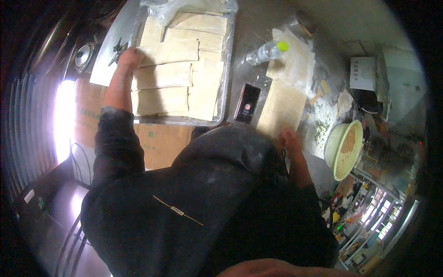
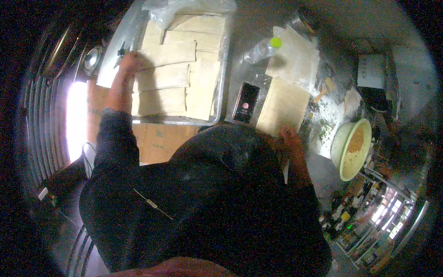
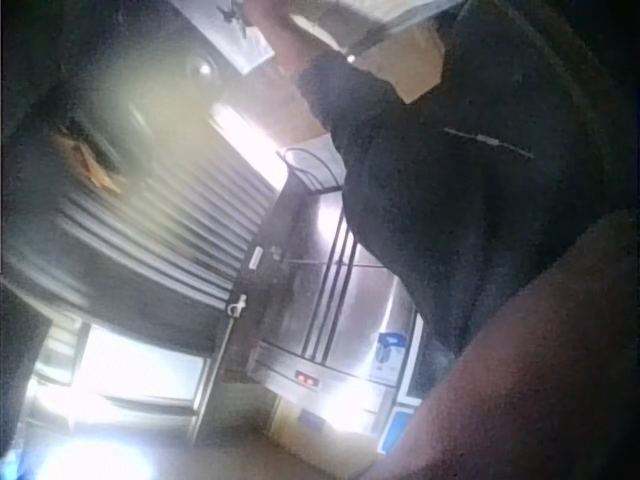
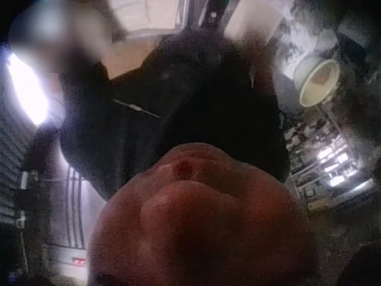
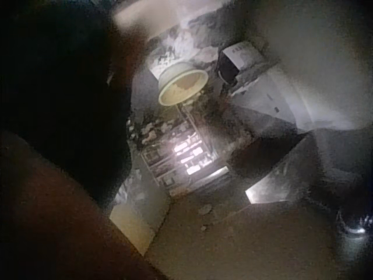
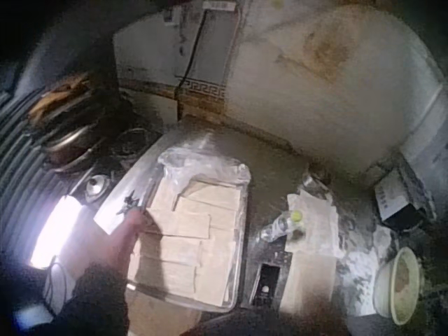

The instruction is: The person places a rectangular dough sheet on a work surface, scoops a crumbly filling from a bowl with a spoon, spreads it on the dough, folds the dough over the filling, and presses the edges to seal. The finished hand pie is placed on a tray with others.

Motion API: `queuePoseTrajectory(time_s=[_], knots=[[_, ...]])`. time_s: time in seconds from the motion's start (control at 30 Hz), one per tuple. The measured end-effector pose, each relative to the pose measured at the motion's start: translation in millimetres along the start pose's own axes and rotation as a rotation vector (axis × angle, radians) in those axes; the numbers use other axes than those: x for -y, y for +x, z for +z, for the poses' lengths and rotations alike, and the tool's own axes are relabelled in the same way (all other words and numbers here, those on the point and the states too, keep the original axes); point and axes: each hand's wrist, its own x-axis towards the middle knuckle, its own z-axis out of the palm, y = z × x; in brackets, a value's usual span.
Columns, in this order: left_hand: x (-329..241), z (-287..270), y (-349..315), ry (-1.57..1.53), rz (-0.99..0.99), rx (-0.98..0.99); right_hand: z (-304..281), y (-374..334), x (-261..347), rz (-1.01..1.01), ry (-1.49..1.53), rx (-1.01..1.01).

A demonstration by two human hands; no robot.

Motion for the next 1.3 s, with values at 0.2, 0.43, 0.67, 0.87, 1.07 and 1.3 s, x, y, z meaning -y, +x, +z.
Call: queuePoseTrajectory(time_s=[0.2,0.43,0.67,0.87,1.07,1.3], knots=[[-77,56,-17,0.323,0.351,-0.399,0,-8,-12,0.062,0.036,-0.003],[-129,99,-30,0.437,0.507,-0.103,-3,-21,-23,-0.063,-0.037,0.1],[-130,115,-54,0.373,0.66,-0.427,-3,-13,-119,-0.211,-0.205,0.116],[-195,175,-165,0.078,0.952,-0.073,-4,-35,-61,-0.376,-0.523,-0.294],[-256,245,-256,0.114,1.12,0.385,-36,-12,-24,-0.149,-0.821,-0.033],[-291,309,-293,0.321,0.917,0.559,-60,19,-61,-0.102,-0.426,0.226]])
